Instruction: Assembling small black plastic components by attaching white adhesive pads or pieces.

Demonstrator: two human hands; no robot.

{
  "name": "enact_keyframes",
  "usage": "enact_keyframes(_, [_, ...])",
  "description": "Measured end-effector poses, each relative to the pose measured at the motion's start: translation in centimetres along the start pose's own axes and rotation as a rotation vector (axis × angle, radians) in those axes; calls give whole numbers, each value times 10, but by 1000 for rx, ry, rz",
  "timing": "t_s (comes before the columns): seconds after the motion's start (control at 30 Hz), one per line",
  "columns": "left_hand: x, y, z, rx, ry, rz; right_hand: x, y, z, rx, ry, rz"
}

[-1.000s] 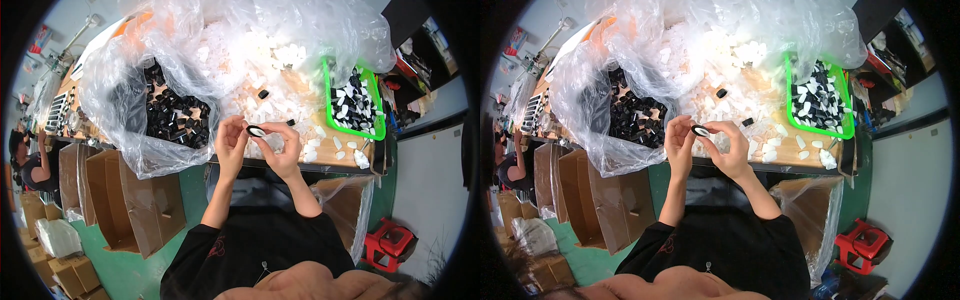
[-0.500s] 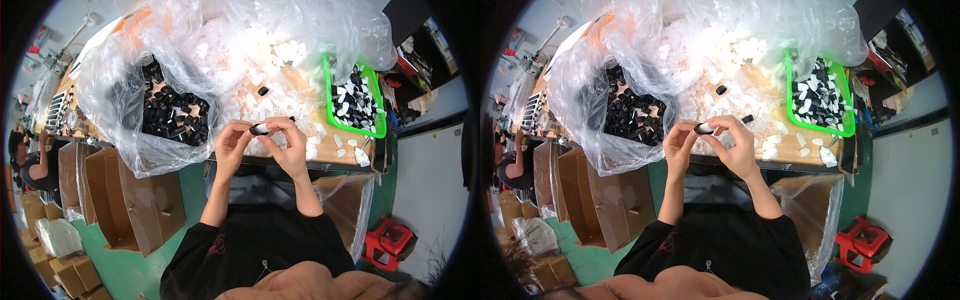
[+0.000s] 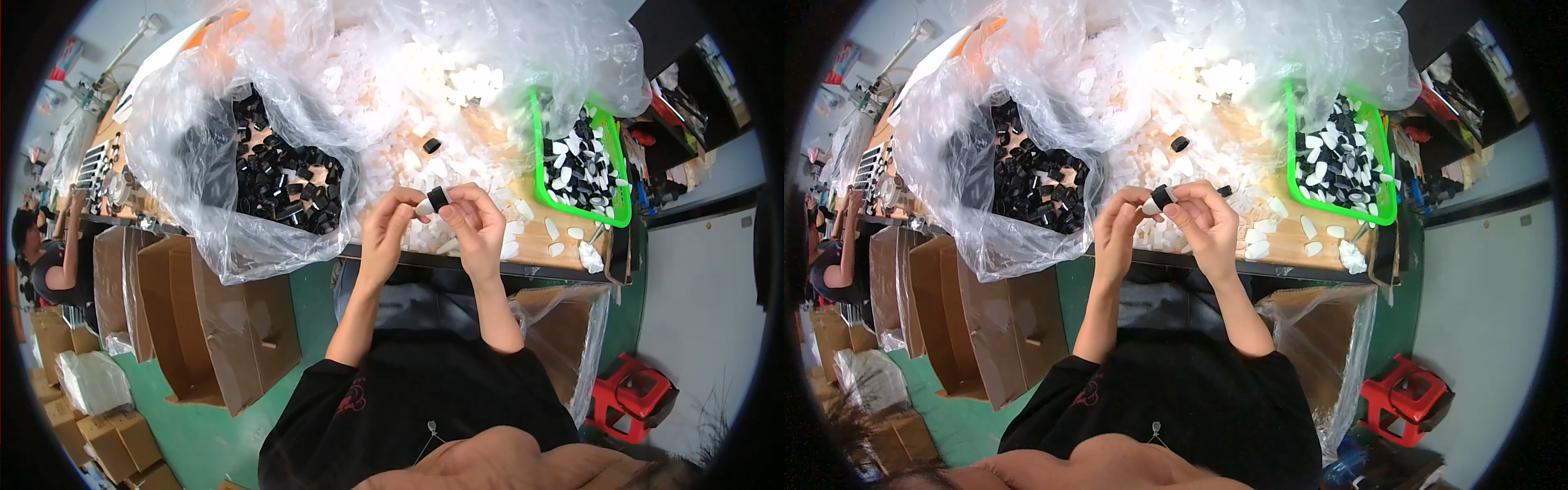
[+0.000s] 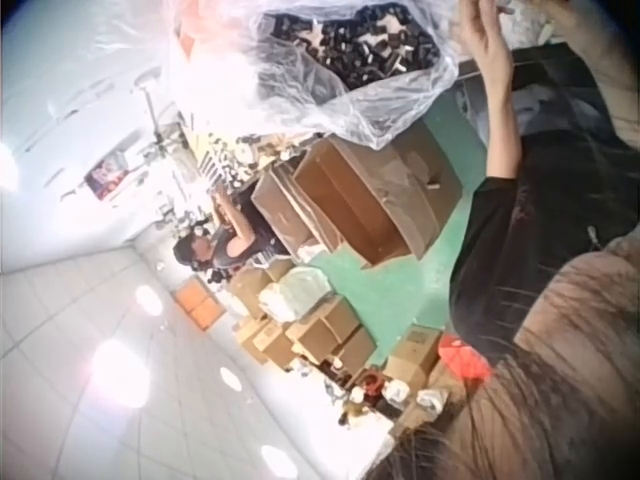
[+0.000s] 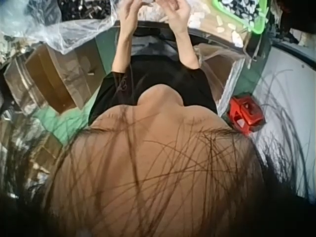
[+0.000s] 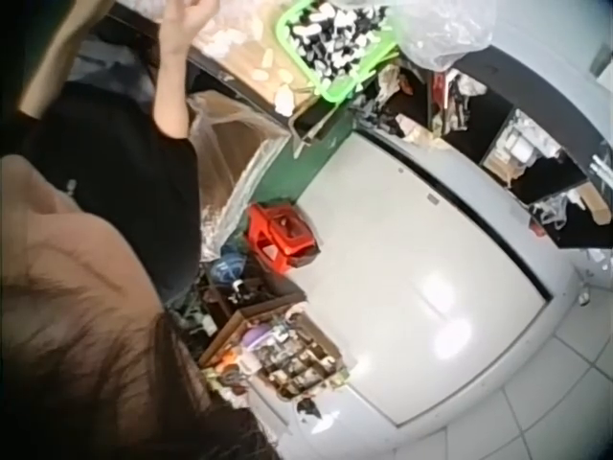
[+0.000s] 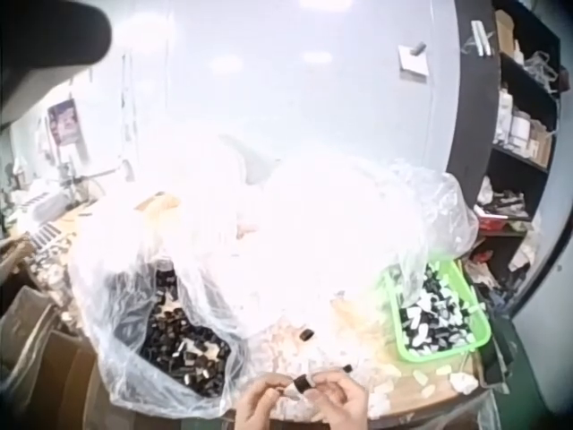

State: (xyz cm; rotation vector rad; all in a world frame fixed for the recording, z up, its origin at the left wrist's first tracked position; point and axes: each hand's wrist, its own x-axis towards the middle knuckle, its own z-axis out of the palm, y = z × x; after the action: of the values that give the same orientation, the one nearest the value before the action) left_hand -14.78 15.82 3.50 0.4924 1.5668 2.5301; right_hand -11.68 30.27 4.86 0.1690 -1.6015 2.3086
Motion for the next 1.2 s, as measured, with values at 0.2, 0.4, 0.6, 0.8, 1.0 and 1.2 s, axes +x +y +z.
enact_keyframes(0.2, [2,12,4,239,1,114,7,-5,-14,15,-81,133])
enact_keyframes(0.4, [-4,14,5,93,-18,46,7,-7,-13,-75,-120,99])
enact_keyframes(0.6, [-9,16,-1,-126,-11,-7,4,-3,-8,-17,-91,117])
enact_keyframes(0.8, [-5,18,-4,-102,-50,-51,4,-5,-16,7,-126,146])
enact_keyframes(1.0, [-1,18,2,174,-140,18,2,-6,-14,51,-120,164])
enact_keyframes(1.2, [-2,19,5,37,-87,-48,2,-11,-15,36,-140,197])
